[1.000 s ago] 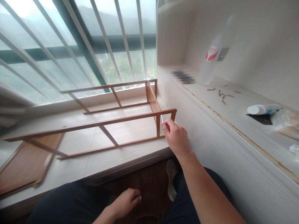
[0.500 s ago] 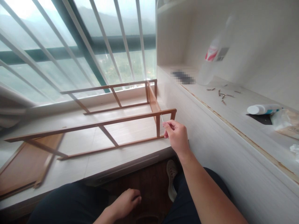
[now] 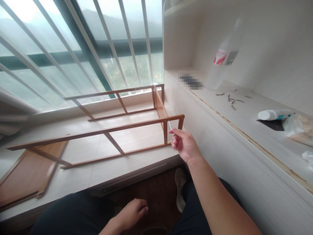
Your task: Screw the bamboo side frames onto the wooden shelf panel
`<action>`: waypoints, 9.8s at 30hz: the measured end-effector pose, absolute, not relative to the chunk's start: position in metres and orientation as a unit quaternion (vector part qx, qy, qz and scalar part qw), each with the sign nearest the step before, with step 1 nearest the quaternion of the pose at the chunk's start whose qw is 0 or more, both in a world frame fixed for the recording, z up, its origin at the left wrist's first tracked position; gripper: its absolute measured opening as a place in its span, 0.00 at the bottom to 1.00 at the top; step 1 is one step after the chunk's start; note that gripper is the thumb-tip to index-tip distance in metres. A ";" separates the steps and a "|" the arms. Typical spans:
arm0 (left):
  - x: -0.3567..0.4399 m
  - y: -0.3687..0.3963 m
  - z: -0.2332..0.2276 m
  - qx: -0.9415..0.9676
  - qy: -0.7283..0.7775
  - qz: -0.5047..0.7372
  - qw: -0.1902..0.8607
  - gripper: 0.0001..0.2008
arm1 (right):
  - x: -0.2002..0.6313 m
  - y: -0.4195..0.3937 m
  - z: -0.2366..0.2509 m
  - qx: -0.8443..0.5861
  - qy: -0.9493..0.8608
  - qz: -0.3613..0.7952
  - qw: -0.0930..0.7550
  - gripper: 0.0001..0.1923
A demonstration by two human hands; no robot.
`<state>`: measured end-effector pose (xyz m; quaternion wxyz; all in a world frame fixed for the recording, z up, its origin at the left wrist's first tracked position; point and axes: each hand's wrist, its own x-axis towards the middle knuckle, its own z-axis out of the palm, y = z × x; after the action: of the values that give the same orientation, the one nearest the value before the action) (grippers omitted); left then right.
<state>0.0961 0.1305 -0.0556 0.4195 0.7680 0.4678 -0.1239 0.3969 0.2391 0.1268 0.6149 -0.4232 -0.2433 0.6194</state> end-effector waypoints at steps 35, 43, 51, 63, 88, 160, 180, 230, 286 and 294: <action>0.091 0.130 -0.064 0.762 0.472 -0.118 0.428 0.14 | 0.367 0.237 0.120 -0.297 -0.230 0.648 0.662 0.13; 0.090 0.129 -0.067 0.761 0.469 -0.112 0.434 0.14 | 0.380 0.235 0.118 -0.541 -0.473 0.375 0.585 0.16; 0.091 0.129 -0.065 0.761 0.470 -0.118 0.431 0.13 | 0.392 0.231 0.124 -0.656 -0.639 0.078 0.395 0.13; 0.094 0.130 -0.057 0.758 0.472 -0.125 0.433 0.14 | 0.395 0.234 0.120 -0.645 -0.655 0.038 0.391 0.12; 0.093 0.128 -0.063 0.764 0.466 -0.127 0.428 0.15 | 0.401 0.234 0.123 -0.633 -0.650 0.035 0.420 0.16; 0.095 0.128 -0.061 0.758 0.462 -0.134 0.440 0.15 | 0.396 0.238 0.125 -0.586 -0.568 0.206 0.540 0.20; 0.096 0.129 -0.056 0.760 0.469 -0.138 0.428 0.14 | 0.371 0.238 0.120 -0.473 -0.297 0.468 0.685 0.20; 0.092 0.129 -0.064 0.759 0.468 -0.127 0.435 0.14 | 0.368 0.237 0.114 -0.458 -0.386 0.446 0.665 0.18; 0.092 0.128 -0.063 0.771 0.458 -0.131 0.423 0.14 | 0.393 0.236 0.125 -0.625 -0.643 0.121 0.427 0.17; 0.094 0.128 -0.061 0.767 0.459 -0.140 0.425 0.16 | 0.393 0.238 0.128 -0.629 -0.649 0.085 0.419 0.16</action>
<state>0.0943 0.1278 -0.0613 0.4250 0.7674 0.4590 -0.1404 0.3927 0.2384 0.1281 0.4189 -0.6291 -0.6493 0.0845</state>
